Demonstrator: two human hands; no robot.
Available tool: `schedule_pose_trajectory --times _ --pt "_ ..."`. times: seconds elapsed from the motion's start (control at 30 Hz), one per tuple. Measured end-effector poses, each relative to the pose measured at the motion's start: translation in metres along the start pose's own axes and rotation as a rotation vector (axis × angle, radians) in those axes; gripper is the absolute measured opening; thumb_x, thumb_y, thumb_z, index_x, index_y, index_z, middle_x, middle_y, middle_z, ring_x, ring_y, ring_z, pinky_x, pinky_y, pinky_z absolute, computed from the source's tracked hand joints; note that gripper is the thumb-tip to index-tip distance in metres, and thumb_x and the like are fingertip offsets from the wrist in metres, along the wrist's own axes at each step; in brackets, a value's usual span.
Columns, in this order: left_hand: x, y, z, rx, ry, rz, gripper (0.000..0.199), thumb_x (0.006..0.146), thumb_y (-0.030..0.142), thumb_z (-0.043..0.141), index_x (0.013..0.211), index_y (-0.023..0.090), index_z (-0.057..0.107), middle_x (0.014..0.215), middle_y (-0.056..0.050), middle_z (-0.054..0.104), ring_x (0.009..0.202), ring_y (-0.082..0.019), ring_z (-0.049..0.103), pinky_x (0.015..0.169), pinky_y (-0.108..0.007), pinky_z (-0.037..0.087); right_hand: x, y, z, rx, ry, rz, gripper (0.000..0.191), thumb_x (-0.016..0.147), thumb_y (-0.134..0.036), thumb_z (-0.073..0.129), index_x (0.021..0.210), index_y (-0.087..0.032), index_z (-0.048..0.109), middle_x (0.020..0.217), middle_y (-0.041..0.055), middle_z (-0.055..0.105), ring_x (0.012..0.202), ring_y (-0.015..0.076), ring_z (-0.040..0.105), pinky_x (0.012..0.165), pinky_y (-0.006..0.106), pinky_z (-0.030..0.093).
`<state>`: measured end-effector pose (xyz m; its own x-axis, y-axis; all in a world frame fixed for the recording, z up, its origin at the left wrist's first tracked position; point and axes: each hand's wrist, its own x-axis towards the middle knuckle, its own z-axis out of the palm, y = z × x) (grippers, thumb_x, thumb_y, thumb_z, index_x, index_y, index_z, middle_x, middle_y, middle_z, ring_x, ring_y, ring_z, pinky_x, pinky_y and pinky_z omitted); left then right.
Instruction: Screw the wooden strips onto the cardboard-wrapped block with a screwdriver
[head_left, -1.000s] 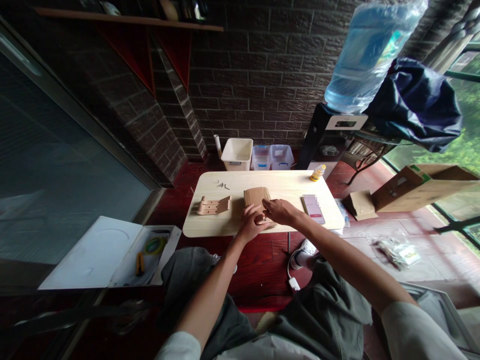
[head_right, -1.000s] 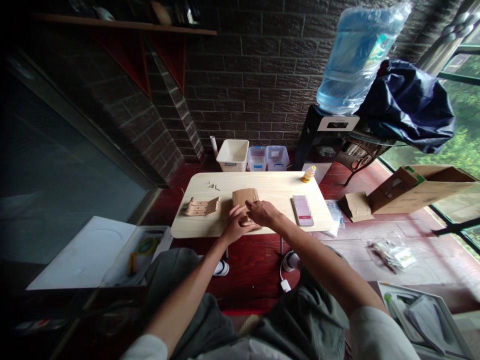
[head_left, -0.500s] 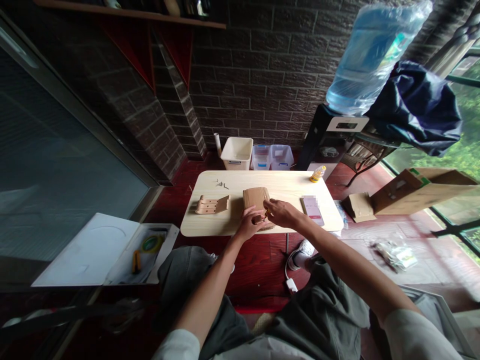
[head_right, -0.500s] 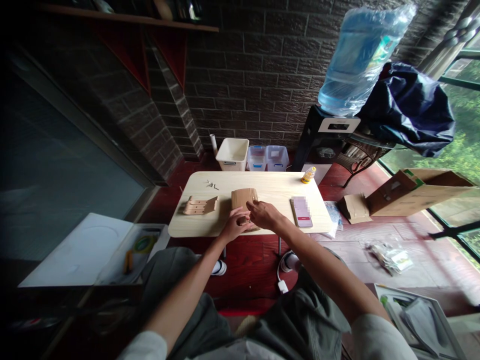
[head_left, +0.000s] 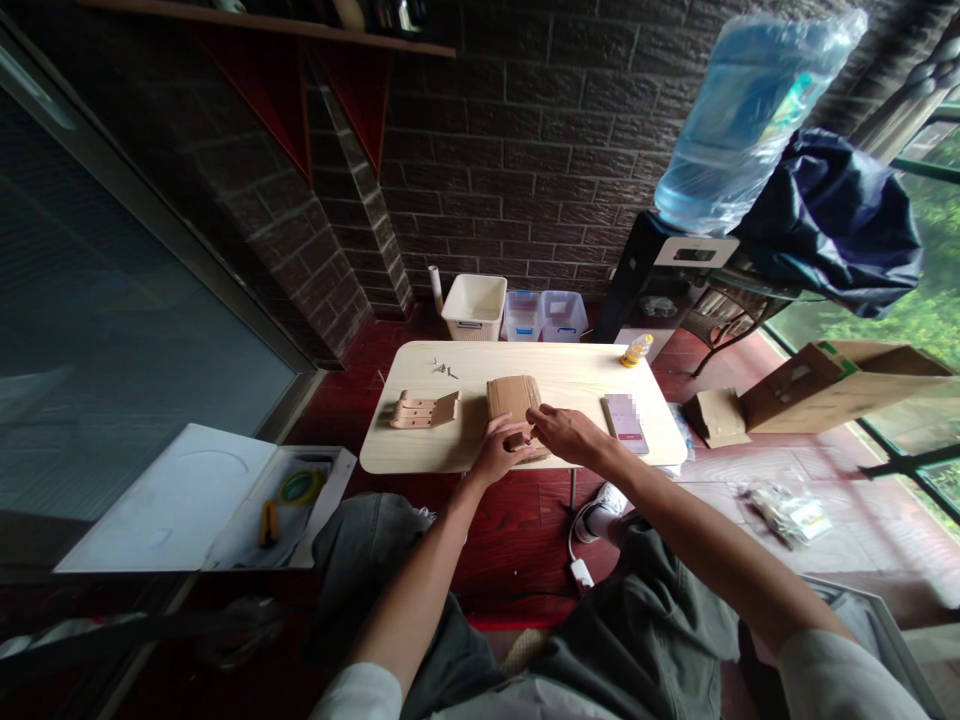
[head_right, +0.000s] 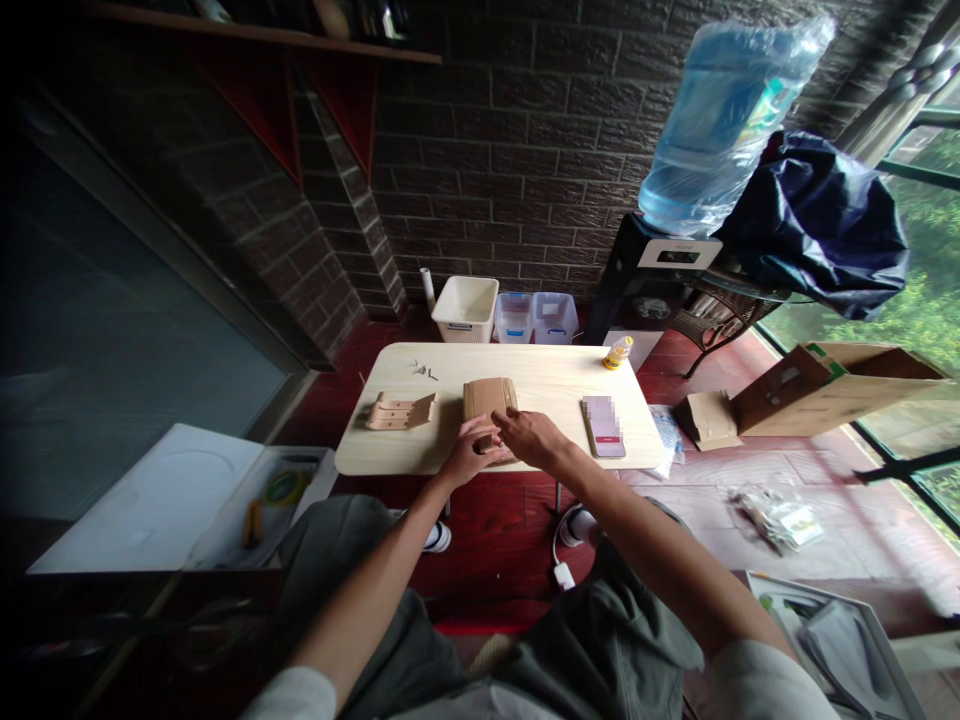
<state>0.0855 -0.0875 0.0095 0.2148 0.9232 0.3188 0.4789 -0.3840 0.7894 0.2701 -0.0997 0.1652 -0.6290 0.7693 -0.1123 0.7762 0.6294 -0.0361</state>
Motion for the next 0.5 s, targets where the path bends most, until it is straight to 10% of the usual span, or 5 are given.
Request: schedule_pose_trajectory --times 0.5 --pt "-0.0006 0.0014 -0.0046 -0.013 -0.030 -0.011 0.030 0.070 0.033 0.082 0.098 0.024 0.077 0.126 -0.008 0.067 0.134 -0.030 0.048 0.115 -0.047 0.039 -0.0078 -0.0050 -0.0015 -0.006 -0.002 -0.028 0.028 0.102 -0.028 0.037 0.125 -0.016 0.049 0.114 0.0143 0.064 0.092 0.0211 0.066 0.073 0.028 0.046"
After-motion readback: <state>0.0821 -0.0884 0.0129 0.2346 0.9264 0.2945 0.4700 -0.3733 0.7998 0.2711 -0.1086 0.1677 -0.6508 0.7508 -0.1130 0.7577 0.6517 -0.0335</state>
